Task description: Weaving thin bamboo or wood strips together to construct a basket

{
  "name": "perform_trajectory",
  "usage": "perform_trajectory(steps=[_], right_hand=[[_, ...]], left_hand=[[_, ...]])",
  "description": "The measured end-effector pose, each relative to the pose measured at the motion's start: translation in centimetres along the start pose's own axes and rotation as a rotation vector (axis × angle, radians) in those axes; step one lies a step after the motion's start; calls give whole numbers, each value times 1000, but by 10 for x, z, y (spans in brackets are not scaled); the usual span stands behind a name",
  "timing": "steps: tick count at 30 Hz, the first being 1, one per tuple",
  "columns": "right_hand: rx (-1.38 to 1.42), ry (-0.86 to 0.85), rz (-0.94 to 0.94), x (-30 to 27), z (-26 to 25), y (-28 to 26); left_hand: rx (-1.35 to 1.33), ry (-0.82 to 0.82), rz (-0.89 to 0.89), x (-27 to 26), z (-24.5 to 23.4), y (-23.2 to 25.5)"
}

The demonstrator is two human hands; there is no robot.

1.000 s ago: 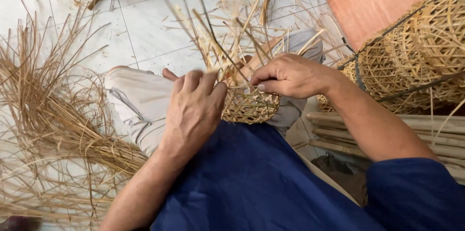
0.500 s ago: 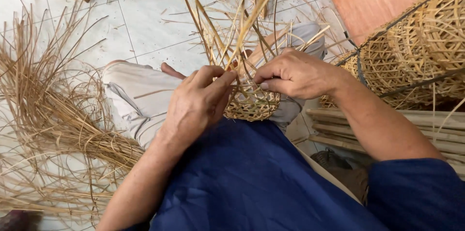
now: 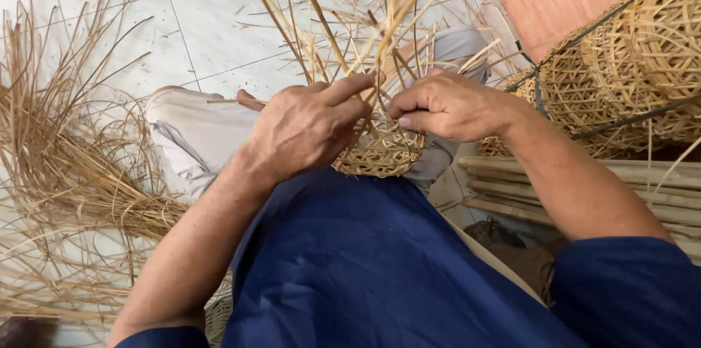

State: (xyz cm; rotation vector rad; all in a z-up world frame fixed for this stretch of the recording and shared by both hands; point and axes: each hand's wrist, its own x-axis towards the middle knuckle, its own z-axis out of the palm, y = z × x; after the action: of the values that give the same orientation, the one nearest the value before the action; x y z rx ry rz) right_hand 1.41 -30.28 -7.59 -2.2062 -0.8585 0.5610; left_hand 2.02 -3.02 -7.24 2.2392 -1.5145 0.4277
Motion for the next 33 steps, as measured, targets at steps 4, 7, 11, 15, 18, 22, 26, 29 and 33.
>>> perform_trajectory(steps=[4, 7, 11, 15, 18, 22, 26, 29, 33], right_hand=[[56, -8, 47, -1, -2, 11], [-27, -11, 2, -4, -2, 7], [-29, 4, -62, -7, 2, -2], [-39, 22, -84, -6, 6, -4], [-57, 54, -88, -5, 6, -11], [-66, 86, -129, -2, 6, -12], [-91, 93, -95, -2, 10, -15], [-130, 92, -77, -7, 12, -16], [-195, 85, -62, -1, 18, -11]], left_hand=[[23, 11, -12, -4, 9, -5], [12, -18, -37, -7, 13, -4], [-64, 61, -17, -2, 22, -6], [-99, 87, -20, -6, 30, -7], [-167, 89, 10, -9, 23, -10], [-214, 74, 20, -7, 17, -9], [-153, 70, 10, -6, 15, -7], [-146, 47, -14, -4, 12, -2], [-71, -2, -45, -8, 17, -3]])
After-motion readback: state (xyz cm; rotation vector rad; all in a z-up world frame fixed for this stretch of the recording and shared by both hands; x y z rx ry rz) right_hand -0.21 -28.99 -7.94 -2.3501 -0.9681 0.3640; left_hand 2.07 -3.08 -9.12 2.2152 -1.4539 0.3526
